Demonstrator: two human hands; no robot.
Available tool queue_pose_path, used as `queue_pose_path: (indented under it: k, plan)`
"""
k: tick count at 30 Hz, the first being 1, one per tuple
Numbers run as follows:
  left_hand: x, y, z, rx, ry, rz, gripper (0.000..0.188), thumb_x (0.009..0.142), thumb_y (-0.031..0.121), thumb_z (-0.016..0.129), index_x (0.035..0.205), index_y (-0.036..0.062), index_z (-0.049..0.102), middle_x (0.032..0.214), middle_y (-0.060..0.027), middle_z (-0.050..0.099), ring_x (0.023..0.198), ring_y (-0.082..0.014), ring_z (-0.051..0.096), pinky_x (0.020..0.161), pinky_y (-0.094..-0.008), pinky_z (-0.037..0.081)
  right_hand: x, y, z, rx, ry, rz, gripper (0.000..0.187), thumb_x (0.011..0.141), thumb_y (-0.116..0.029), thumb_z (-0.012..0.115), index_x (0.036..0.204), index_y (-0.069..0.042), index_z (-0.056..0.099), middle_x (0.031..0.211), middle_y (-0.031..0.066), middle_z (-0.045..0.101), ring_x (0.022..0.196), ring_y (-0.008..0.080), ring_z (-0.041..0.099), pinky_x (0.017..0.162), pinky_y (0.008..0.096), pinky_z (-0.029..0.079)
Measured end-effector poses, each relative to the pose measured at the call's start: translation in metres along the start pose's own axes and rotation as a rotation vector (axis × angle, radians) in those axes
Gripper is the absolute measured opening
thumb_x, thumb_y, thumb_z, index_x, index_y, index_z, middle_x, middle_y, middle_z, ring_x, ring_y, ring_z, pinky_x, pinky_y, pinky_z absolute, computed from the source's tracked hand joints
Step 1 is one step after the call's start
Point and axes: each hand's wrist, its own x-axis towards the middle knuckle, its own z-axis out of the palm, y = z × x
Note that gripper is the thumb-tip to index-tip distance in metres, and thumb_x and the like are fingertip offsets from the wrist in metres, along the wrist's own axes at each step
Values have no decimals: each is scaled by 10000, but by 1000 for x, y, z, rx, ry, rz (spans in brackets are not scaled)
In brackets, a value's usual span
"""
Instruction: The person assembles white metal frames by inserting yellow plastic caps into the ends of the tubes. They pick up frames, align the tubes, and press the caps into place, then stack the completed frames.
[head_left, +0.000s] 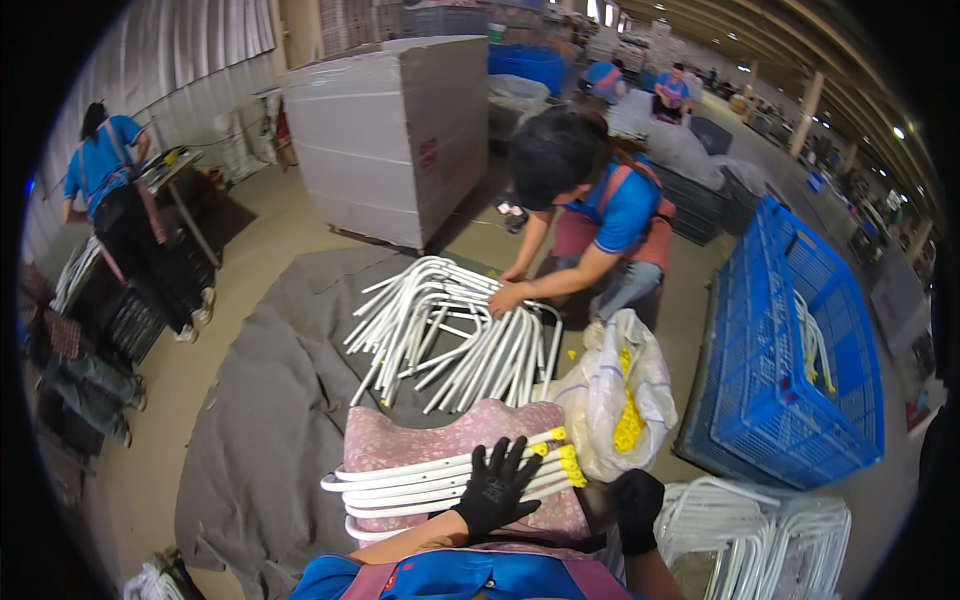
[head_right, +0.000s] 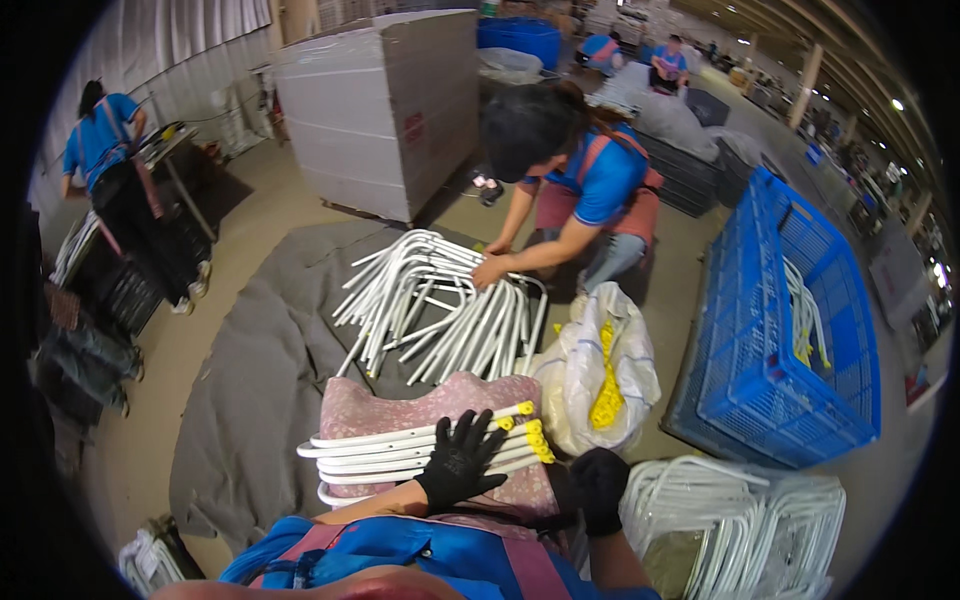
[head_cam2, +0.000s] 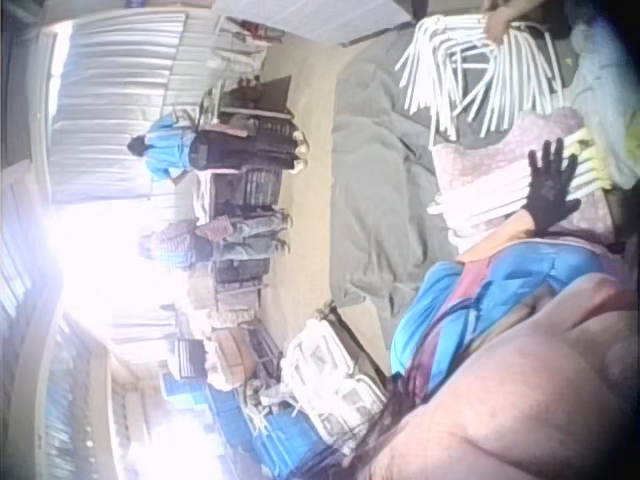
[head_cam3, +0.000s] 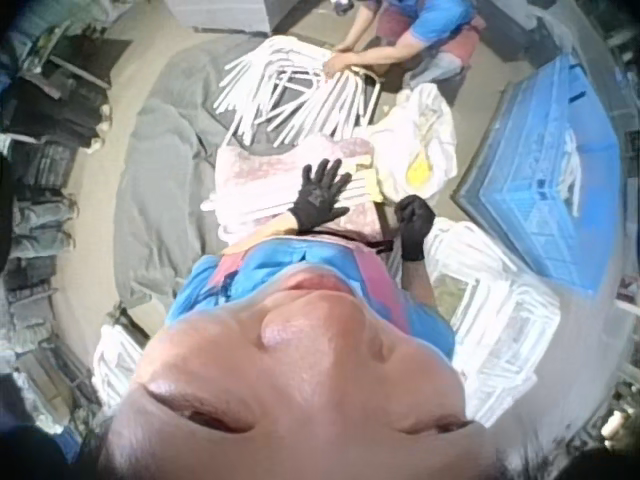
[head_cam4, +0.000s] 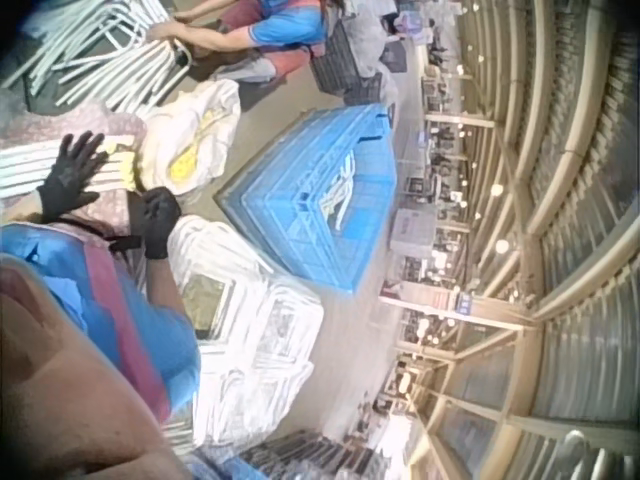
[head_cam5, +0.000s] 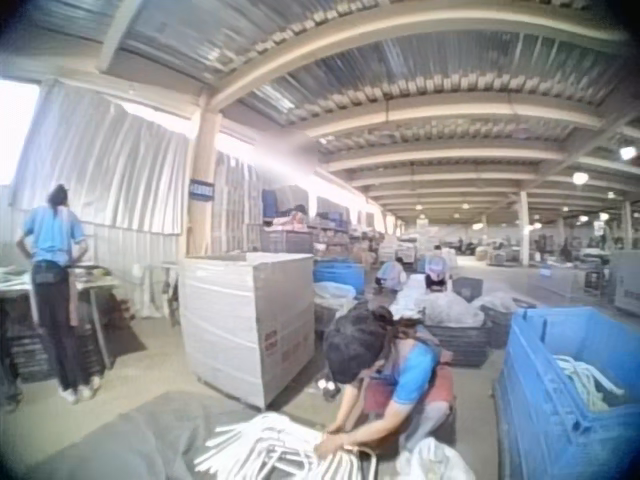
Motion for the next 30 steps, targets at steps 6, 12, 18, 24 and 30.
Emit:
queue_pose_path:
  k: [6,12,18,24,30]
  plan:
    - [2,0,-2,16,34,9,793,764,562,708,1416,159,501,1498,-211,378,1298,-421,399,982,-646,272,-1,-13,7,-202,-127,32,271,917,-110,486,669,-28,557,665,104,589,598,189,571,562,301,449]
    - [8,-7,2,-18,-25,59,763,771,561,693,1377,132,522,1456,-236,401,1265,-425,402,938,-621,312,14,-82,-27,-836,-471,-174,167,856,-199,634,883,-35,641,776,104,630,691,252,635,577,383,482]
    - [9,-10,9,-137,51,86,726,795,534,676,1362,105,527,1461,-258,389,1274,-454,390,962,-653,301,46,-97,-6,-1025,-995,-228,448,832,-325,658,1204,-86,592,1028,157,661,913,318,649,759,443,519]
    - [8,-11,12,-149,20,74,747,819,474,678,1398,54,463,1474,-304,361,1293,-518,377,974,-687,282,40,-45,-12,-339,-770,155,305,824,-136,617,1119,-76,664,925,134,687,741,303,640,664,421,524]
    - [8,-17,12,-175,42,82,732,839,458,661,1394,28,456,1507,-277,337,1332,-481,348,1007,-643,281,27,-29,-20,-398,-890,201,163,682,-129,666,802,-23,633,824,178,634,801,403,607,709,451,504]
